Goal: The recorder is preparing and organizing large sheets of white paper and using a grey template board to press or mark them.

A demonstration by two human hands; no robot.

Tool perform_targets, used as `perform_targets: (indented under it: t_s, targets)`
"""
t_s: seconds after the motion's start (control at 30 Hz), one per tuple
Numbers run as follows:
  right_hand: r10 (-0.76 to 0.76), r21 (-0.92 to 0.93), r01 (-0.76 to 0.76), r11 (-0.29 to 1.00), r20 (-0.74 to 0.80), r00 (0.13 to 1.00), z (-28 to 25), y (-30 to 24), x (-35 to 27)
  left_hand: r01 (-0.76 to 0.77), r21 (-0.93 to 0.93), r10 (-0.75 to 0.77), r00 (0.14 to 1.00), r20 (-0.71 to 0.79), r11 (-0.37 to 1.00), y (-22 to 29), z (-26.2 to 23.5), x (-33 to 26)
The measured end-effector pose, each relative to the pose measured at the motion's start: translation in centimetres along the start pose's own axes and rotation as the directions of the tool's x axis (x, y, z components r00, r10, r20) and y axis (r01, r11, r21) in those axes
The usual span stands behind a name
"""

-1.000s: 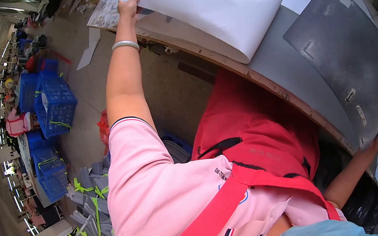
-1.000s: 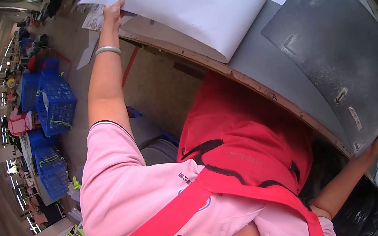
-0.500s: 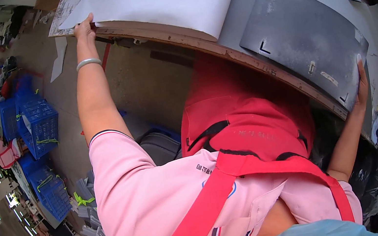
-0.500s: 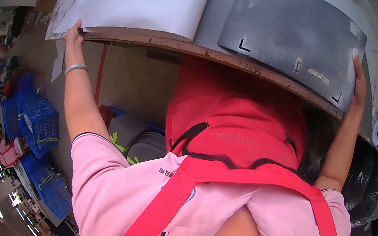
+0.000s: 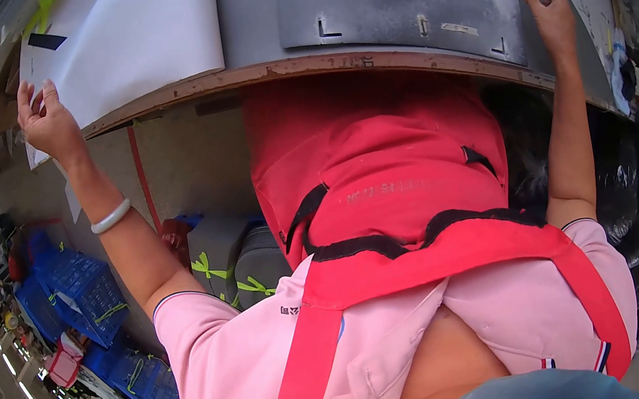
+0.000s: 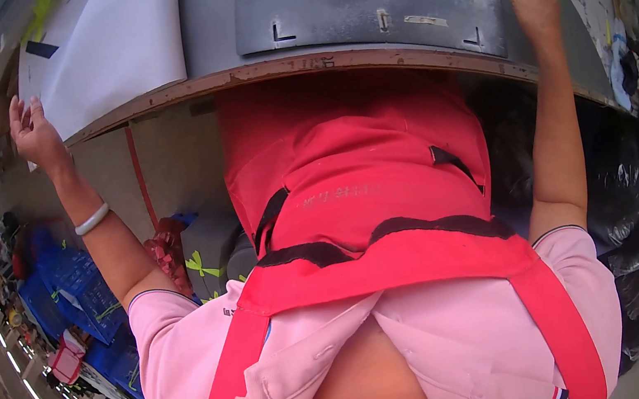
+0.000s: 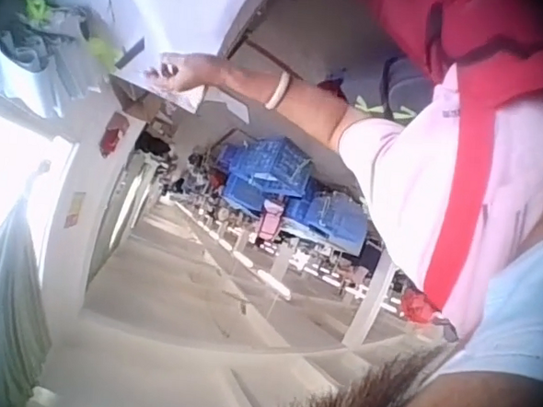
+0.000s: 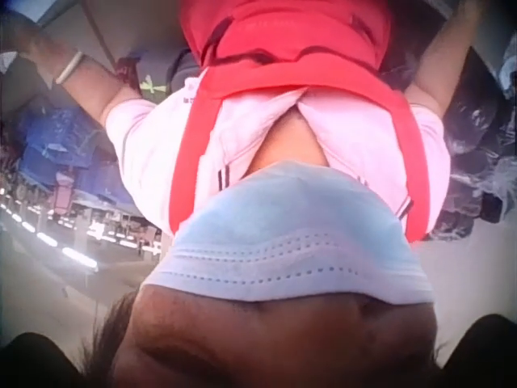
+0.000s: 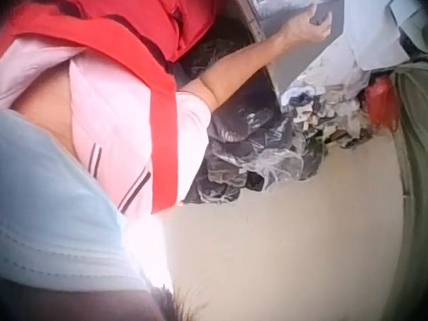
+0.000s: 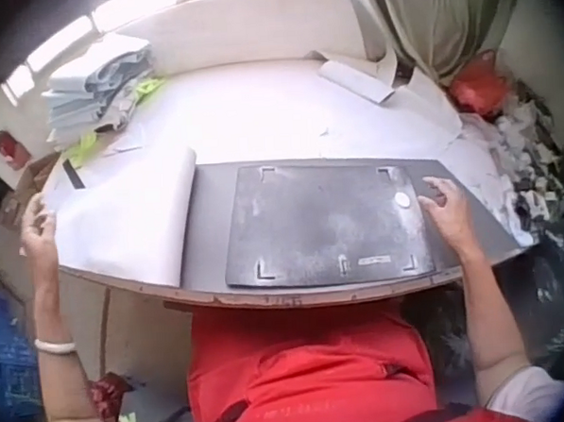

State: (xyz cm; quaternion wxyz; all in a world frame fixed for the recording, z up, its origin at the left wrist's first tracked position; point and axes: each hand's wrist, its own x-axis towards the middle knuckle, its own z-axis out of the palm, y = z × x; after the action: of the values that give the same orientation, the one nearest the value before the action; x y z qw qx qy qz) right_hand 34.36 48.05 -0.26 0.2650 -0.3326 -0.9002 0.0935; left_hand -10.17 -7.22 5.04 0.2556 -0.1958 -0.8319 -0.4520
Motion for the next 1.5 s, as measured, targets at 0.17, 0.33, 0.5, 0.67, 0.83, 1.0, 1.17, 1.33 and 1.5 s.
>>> perform_targets:
  t_s: [0.17,0.33,0.5,0.67,0.83,1.0,1.17,1.33,1.5]
  targets:
    - [0.000,0.144,-0.030,0.989,0.203,0.979,1.7,-2.6,-0.7,-0.293,-0.307,0.419,0.736,0.532,0.905,16.7,6.7,-10.9]
    - [-0.060,0.006,0.060,0.998,0.152,0.987,3.9,-0.9,0.9,-0.358,-0.378,0.519,0.532,0.669,0.854,18.8,11.4,-16.4]
    - [-0.171,0.133,0.176,0.975,-0.052,0.984,4.3,0.3,0.7,-0.472,-0.384,0.592,0.451,0.668,0.793,18.3,13.0,-17.7]
    - [0.193,0.814,-0.403,0.419,0.353,0.915,4.0,5.0,-0.3,-0.487,-0.373,0.577,0.387,0.719,0.790,17.9,13.4,-17.9]
    - [-0.043,0.695,-0.659,-0.287,0.678,0.734,0.7,0.8,-2.3,-0.508,-0.389,0.609,0.397,0.687,0.769,17.7,13.8,-18.1]
    - [-0.018,0.662,-0.542,0.518,0.641,0.767,-1.5,-0.5,-4.9,-0.556,-0.362,0.619,0.388,0.683,0.748,17.8,14.4,-18.2]
    - [0.097,0.359,-0.309,0.881,0.502,0.859,-2.4,-3.5,-7.4,-0.552,-0.331,0.598,0.422,0.682,0.766,17.5,14.1,-18.2]
    - [0.087,0.374,-0.297,0.879,0.486,0.869,-2.1,-6.4,-8.5,-0.493,-0.342,0.557,0.398,0.729,0.800,17.0,13.5,-16.9]
    - [0.034,0.352,-0.241,0.904,0.504,0.863,-1.6,-8.4,-8.2,-0.480,-0.316,0.518,0.377,0.768,0.818,15.8,12.5,-15.9]
